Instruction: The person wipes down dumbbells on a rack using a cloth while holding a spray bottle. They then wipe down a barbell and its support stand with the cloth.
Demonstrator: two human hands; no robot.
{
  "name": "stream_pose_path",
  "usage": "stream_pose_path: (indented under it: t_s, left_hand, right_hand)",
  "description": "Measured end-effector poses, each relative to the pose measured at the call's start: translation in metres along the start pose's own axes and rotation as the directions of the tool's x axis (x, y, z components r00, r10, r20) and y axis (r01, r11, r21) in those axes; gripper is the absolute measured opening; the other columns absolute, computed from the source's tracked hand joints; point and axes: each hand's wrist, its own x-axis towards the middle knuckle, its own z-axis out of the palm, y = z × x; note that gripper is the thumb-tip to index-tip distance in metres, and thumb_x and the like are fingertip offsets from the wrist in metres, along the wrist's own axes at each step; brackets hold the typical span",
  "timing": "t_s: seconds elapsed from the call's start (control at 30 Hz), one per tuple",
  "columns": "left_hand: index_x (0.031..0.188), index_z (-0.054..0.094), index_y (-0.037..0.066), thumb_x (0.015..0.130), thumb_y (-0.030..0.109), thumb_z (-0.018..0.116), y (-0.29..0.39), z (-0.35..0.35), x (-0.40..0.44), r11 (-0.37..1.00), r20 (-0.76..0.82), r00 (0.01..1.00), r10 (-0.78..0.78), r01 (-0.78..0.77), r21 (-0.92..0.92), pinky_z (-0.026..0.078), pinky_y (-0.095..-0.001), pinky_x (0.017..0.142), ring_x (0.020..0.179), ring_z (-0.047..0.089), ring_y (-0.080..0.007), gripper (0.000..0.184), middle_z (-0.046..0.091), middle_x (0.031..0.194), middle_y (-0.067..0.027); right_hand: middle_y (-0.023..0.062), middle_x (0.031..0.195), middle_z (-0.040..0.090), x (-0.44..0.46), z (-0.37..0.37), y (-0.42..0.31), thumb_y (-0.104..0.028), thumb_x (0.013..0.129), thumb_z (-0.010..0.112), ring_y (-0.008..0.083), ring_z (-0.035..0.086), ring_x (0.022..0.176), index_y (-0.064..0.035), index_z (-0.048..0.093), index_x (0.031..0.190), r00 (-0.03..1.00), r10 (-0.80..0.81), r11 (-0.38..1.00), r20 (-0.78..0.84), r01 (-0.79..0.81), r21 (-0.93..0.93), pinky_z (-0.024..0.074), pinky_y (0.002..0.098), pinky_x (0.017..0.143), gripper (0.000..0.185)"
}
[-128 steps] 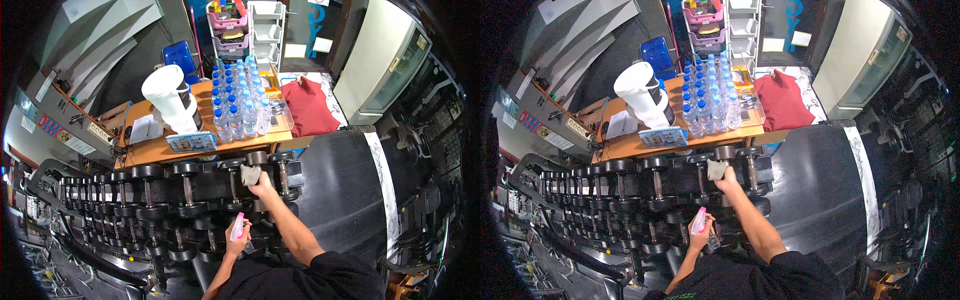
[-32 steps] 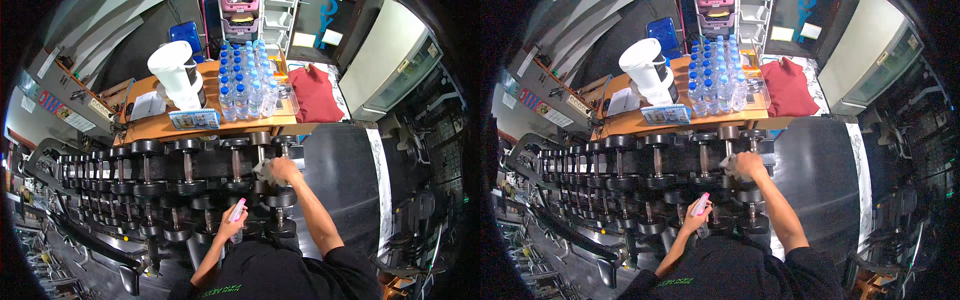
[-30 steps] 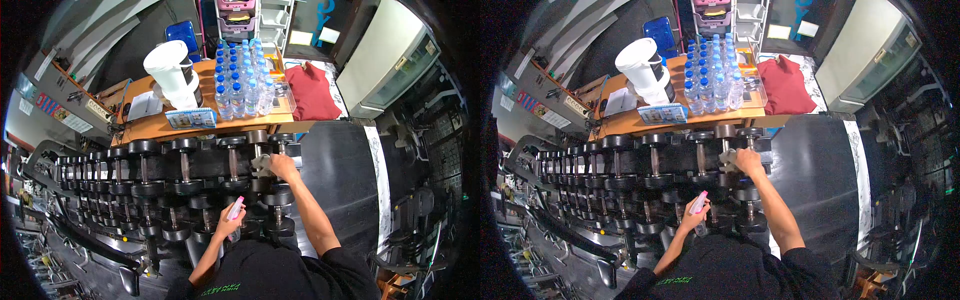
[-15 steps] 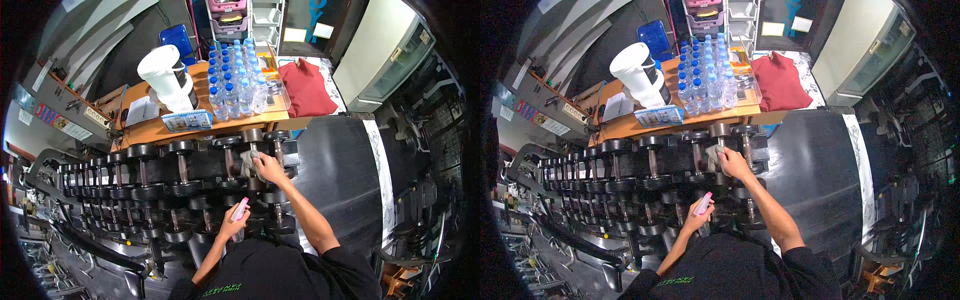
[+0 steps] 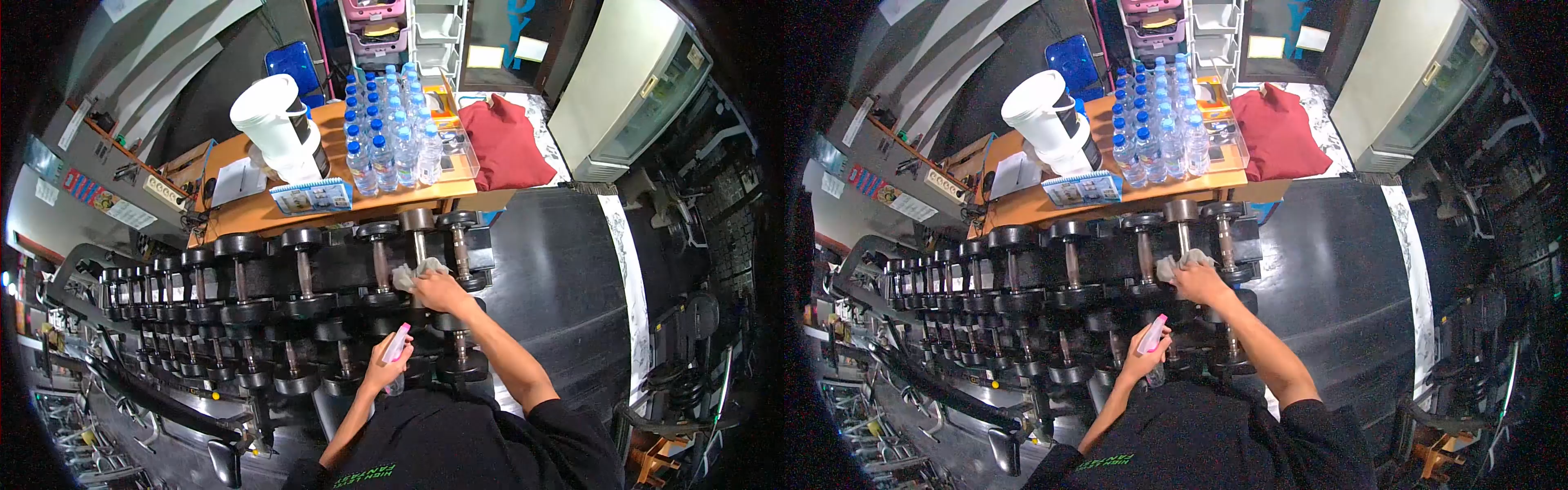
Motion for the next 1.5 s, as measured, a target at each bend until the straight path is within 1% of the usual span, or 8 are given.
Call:
stream_pose_path:
  t_s: [0.17,0.37,0.7,0.87,0.9,0.97,1.17,1.5]
  left_hand:
    - [0.109,0.059,0.001,0.091,0.005,0.064,-0.009,-0.004,-0.005,0.999,-0.001,1.0,0.002,-0.002,-0.046,0.045,-0.0228,0.048,0.052,0.055,-0.0067,0.019,0.06,0.081,-0.0031]
    - [0.109,0.06,0.0,0.09,0.004,0.065,-0.011,-0.002,-0.005,0.997,0.027,0.998,0.049,-0.047,-0.055,0.045,-0.0226,0.047,0.054,0.056,-0.0074,0.02,0.061,0.083,-0.0036]
    - [0.108,0.06,-0.001,0.09,0.002,0.065,0.0,-0.002,-0.026,0.99,-0.044,0.996,0.072,-0.077,-0.117,0.045,-0.0228,0.047,0.053,0.056,-0.0073,0.02,0.061,0.084,-0.0035]
    - [0.108,0.06,-0.001,0.09,0.002,0.065,0.002,-0.009,-0.04,0.993,-0.034,0.998,0.058,-0.061,-0.101,0.046,-0.0231,0.048,0.054,0.057,-0.0073,0.018,0.061,0.084,-0.004]
    - [0.108,0.06,-0.001,0.091,0.002,0.064,0.001,-0.012,-0.043,0.994,-0.027,0.998,0.065,-0.067,-0.084,0.047,-0.0232,0.048,0.054,0.057,-0.0074,0.018,0.061,0.084,-0.0042]
    - [0.107,0.06,-0.001,0.09,0.002,0.064,0.0,-0.016,-0.048,0.994,-0.047,0.997,0.062,-0.067,-0.092,0.046,-0.0232,0.049,0.054,0.056,-0.0069,0.017,0.061,0.083,-0.0035]
    - [0.105,0.06,0.0,0.09,0.002,0.064,-0.005,-0.02,-0.057,0.987,-0.121,0.989,0.09,-0.105,-0.121,0.046,-0.0231,0.049,0.054,0.055,-0.0062,0.016,0.06,0.079,-0.0022]
    - [0.107,0.06,-0.001,0.09,0.003,0.065,-0.013,-0.025,-0.061,0.979,-0.183,0.981,0.068,-0.101,-0.175,0.046,-0.0231,0.047,0.053,0.056,-0.0075,0.017,0.061,0.082,-0.0034]
  right_hand:
    - [0.0137,0.127,0.06,-0.057,0.018,-0.013,-0.012,0.09,0.058,0.0303,0.054,0.124,0.0009,0.057,0.119,0.942,0.111,0.953,-0.318,-0.01,0.302,0.0493,0.0373,0.098,0.032]
    - [0.0173,0.139,0.051,-0.106,0.053,-0.033,0.005,0.08,0.053,0.0337,0.05,0.127,-0.0019,0.049,0.136,0.939,0.263,0.872,-0.222,-0.133,0.47,0.0495,0.0411,0.097,0.057]
    - [0.0224,0.076,0.061,-0.107,-0.046,-0.044,-0.02,0.097,0.051,0.0451,0.06,0.077,-0.0008,0.056,0.095,0.874,0.464,0.681,-0.144,-0.247,0.69,0.0464,0.0485,0.067,0.02]
    - [0.015,0.083,0.065,-0.096,-0.092,-0.045,-0.022,0.1,0.047,0.0178,0.058,0.074,-0.0012,0.06,0.119,0.898,0.412,0.589,-0.153,-0.135,0.797,0.0487,0.034,0.074,0.031]
    - [-0.0008,0.068,0.049,-0.091,-0.104,-0.052,-0.023,0.101,0.049,0.0096,0.043,0.067,0.001,0.061,0.104,0.889,0.407,0.591,-0.209,-0.082,0.802,0.0424,0.0316,0.061,0.027]
    - [0.0061,0.075,0.055,-0.085,-0.109,-0.05,-0.023,0.101,0.048,0.0147,0.051,0.072,0.0022,0.06,0.107,0.91,0.347,0.571,-0.226,-0.014,0.821,0.0449,0.0352,0.069,0.028]
    - [0.0187,0.105,0.056,-0.046,-0.052,-0.024,-0.014,0.094,0.057,0.0369,0.051,0.101,-0.0005,0.061,0.111,0.97,0.161,0.914,-0.18,-0.078,0.397,0.0441,0.0402,0.09,0.022]
    - [0.0147,0.127,0.054,-0.038,0.018,-0.044,-0.016,0.082,0.071,0.0375,0.049,0.12,-0.0151,0.055,0.132,0.802,0.337,0.94,-0.494,-0.319,0.123,0.0404,0.0514,0.102,0.053]
